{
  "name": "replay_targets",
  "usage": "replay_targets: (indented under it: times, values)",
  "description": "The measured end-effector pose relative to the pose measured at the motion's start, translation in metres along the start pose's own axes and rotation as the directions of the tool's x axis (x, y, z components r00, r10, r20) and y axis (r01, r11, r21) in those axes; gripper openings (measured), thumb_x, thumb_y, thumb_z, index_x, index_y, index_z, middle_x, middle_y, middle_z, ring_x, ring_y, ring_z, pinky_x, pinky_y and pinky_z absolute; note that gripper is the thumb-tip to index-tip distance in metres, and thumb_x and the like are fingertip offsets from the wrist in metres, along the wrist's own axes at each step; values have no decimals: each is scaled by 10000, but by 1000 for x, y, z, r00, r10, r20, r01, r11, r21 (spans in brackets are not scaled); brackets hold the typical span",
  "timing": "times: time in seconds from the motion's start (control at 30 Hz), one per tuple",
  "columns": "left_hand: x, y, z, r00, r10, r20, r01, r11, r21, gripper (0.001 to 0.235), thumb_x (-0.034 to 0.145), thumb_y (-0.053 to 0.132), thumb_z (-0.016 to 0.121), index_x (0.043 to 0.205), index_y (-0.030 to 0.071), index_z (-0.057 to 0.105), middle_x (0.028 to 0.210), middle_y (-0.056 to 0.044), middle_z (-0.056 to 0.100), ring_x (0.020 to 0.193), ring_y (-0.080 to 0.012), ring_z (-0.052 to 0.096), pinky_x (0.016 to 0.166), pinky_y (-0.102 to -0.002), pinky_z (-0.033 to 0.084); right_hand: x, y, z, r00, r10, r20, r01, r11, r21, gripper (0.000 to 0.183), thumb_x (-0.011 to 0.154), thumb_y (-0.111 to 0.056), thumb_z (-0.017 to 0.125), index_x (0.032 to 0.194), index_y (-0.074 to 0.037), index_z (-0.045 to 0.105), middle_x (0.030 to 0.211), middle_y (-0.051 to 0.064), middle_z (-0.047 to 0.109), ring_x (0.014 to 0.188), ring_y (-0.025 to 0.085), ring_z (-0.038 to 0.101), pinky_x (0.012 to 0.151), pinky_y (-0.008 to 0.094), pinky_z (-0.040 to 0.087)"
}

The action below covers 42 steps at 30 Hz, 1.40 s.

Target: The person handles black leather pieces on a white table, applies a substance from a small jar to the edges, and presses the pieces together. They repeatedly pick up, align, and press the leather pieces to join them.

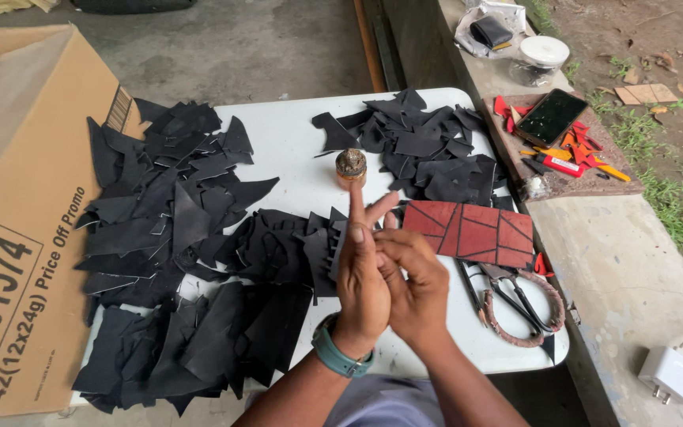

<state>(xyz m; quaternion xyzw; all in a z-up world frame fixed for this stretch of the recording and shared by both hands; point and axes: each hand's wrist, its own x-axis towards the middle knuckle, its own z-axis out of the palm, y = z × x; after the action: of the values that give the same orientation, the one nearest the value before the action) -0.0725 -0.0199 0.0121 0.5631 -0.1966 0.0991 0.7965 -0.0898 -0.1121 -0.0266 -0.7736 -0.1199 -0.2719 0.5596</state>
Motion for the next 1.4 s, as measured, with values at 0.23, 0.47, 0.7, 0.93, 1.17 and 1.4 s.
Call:
replay_targets:
  times: [0.23,0.47,0.7,0.93,1.17,1.4]
  values:
    - [38,9,-31,992,-125,-3,116,927,-357,828,1062,605,227,1655,52,57,1603,-247,412,1491,-373,402,1045,-318,387,-36,-37,-13,901,-156,406,160,987,23,812,1103,-608,278,1607,27,315,1719,264,242,1637,427,165,1310,536,106]
    - [-24,-10,18,979,174,103,-170,984,-43,816,1128,584,317,1688,86,-6,1735,-192,204,1637,-341,216,1351,-443,192,17,-37,-25,921,-83,380,109,993,-46,1045,987,-793,77,1621,11,281,1744,256,174,1643,439,107,1308,543,69]
    - [34,-2,-21,994,-108,-7,103,970,-220,796,1059,568,249,1673,108,35,1713,-187,216,1583,-293,214,1263,-461,245,-15,-57,-28,877,-25,480,91,989,-115,1052,977,-820,94,1623,-8,271,1737,254,219,1616,435,161,1315,589,66]
    - [6,-9,7,999,-33,-24,31,995,-95,775,1094,573,243,1682,127,6,1665,-245,317,1545,-337,339,1279,-458,269,1,-41,-32,891,-12,455,228,877,-423,1092,910,-832,94,1623,-24,275,1702,266,223,1604,463,143,1242,660,78]
    - [26,14,-4,983,-131,128,174,888,-425,941,977,741,248,1692,153,84,1683,-194,310,1554,-292,281,1301,-494,151,11,-48,-25,901,16,433,-79,989,128,1186,886,-920,77,1619,-15,304,1775,188,107,1665,384,-38,1305,586,-7]
    - [27,2,-1,960,51,276,126,800,-587,998,1036,787,188,1723,72,68,1664,-250,356,1625,-329,231,1356,-486,93,-21,-31,-26,909,22,417,-157,943,292,1109,944,-858,76,1624,-4,271,1766,145,-159,1642,373,-216,1301,559,-56]
